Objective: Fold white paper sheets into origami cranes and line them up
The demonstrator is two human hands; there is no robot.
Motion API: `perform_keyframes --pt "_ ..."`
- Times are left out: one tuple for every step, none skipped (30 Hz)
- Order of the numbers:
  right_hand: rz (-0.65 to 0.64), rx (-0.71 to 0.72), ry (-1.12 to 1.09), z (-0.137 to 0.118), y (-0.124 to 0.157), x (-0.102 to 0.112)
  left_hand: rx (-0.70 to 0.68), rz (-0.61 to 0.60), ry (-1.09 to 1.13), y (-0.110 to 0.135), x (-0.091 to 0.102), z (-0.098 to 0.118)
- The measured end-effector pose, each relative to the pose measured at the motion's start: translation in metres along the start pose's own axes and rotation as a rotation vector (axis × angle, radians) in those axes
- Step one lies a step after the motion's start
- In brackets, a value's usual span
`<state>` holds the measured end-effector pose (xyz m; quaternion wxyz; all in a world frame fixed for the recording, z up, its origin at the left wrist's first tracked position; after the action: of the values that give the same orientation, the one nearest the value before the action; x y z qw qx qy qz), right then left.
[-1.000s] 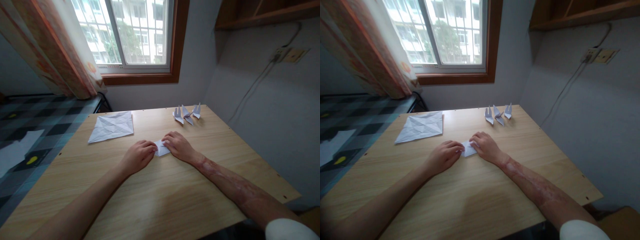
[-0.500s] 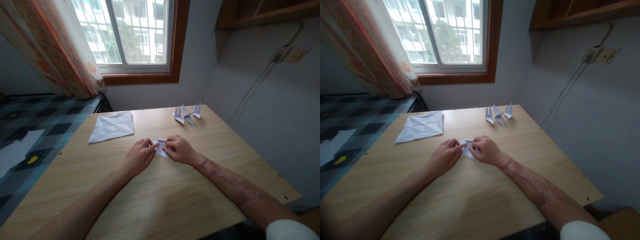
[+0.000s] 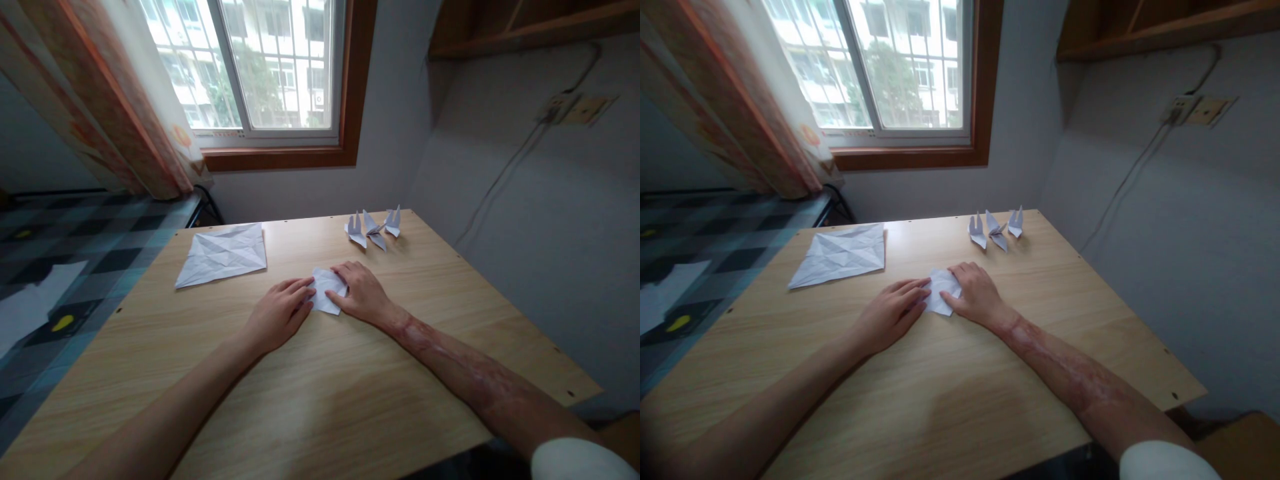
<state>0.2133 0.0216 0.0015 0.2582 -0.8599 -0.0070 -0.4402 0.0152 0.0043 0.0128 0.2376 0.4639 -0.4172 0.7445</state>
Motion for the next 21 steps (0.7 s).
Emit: perform_keyframes --pt "0.002 -0.006 0.014 -0.0002 -0.0002 0.0005 0.0 0.005 0.002 0.0 0.0004 -0.0001" --pt "0.002 -0.012 0.024 -0.0005 -0.0003 0.0009 0.0 0.007 0.003 0.0001 0.0005 -0.0002" --pt "0.001 -0.018 0.029 -0.0007 -0.0004 0.0012 -0.001 0.006 0.002 0.0002 0.0003 -0.0005" --pt "0.002 -0.022 0.029 -0.0007 -0.0006 0.0016 -0.002 0.002 0.0 0.0003 -0.0002 -0.0008" --pt "0.007 -0.025 0.027 -0.0007 -0.0006 0.0021 -0.002 -0.003 -0.002 0.0005 -0.0007 -0.0012" --pt "0.014 -0.027 0.024 -0.0006 -0.0007 0.0027 -0.001 -0.009 -0.004 0.0006 -0.0013 -0.0015" --pt "0.022 -0.029 0.024 -0.0003 -0.0008 0.0033 0.001 -0.012 -0.006 0.0007 -0.0016 -0.0017" --pt "0.03 -0.033 0.025 0.0 -0.0008 0.0038 0.003 -0.014 -0.006 0.0008 -0.0016 -0.0018" --pt "0.035 -0.039 0.028 0.0005 -0.0009 0.0042 0.005 -0.014 -0.005 0.0007 -0.0014 -0.0017" --pt "0.036 -0.046 0.031 0.001 -0.0009 0.0043 0.007 -0.014 -0.003 0.0006 -0.0011 -0.0015" --pt "0.03 -0.053 0.034 0.0013 -0.001 0.0041 0.01 -0.014 -0.001 0.0005 -0.0007 -0.0012" --pt "0.022 -0.059 0.037 0.0014 -0.001 0.0037 0.012 -0.015 0.001 0.0003 -0.0004 -0.001" --pt "0.014 -0.062 0.038 0.0013 -0.001 0.0034 0.014 -0.017 0.002 0.0002 -0.0002 -0.0008" --pt "0.008 -0.064 0.039 0.0011 -0.001 0.0033 0.015 -0.019 0.002 0.0001 -0.0002 -0.0007" --pt "0.006 -0.066 0.04 0.0011 -0.001 0.0033 0.017 -0.021 0.0 0.0001 -0.0002 -0.0007" --pt "0.006 -0.068 0.042 0.0012 -0.0011 0.0034 0.016 -0.024 -0.004 0.0002 -0.0005 -0.0008" --pt "0.009 -0.071 0.044 0.0014 -0.0011 0.0035 0.015 -0.027 -0.008 0.0002 -0.0009 -0.001" --pt "0.009 -0.074 0.045 0.0018 -0.0012 0.0034 0.015 -0.031 -0.012 0.0003 -0.0013 -0.0012" --pt "0.008 -0.075 0.045 0.0021 -0.0012 0.0032 0.016 -0.034 -0.016 0.0004 -0.0017 -0.0014" --pt "0.006 -0.075 0.044 0.0024 -0.0012 0.0028 0.016 -0.036 -0.018 0.0004 -0.0019 -0.0015" --pt "0.004 -0.074 0.041 0.0026 -0.0011 0.0026 0.017 -0.038 -0.018 0.0004 -0.002 -0.0016"
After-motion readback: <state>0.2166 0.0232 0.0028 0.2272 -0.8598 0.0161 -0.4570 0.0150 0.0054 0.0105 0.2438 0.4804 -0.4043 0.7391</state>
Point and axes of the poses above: each hand's wrist, its own y-axis away from the middle knuckle, its own x-axis out of the back of the hand, z = x × y, the point moved 7 cm from there along -y, towards the middle knuckle, and after that the axes turned 8 degrees about -x, right-handed, at the moved point
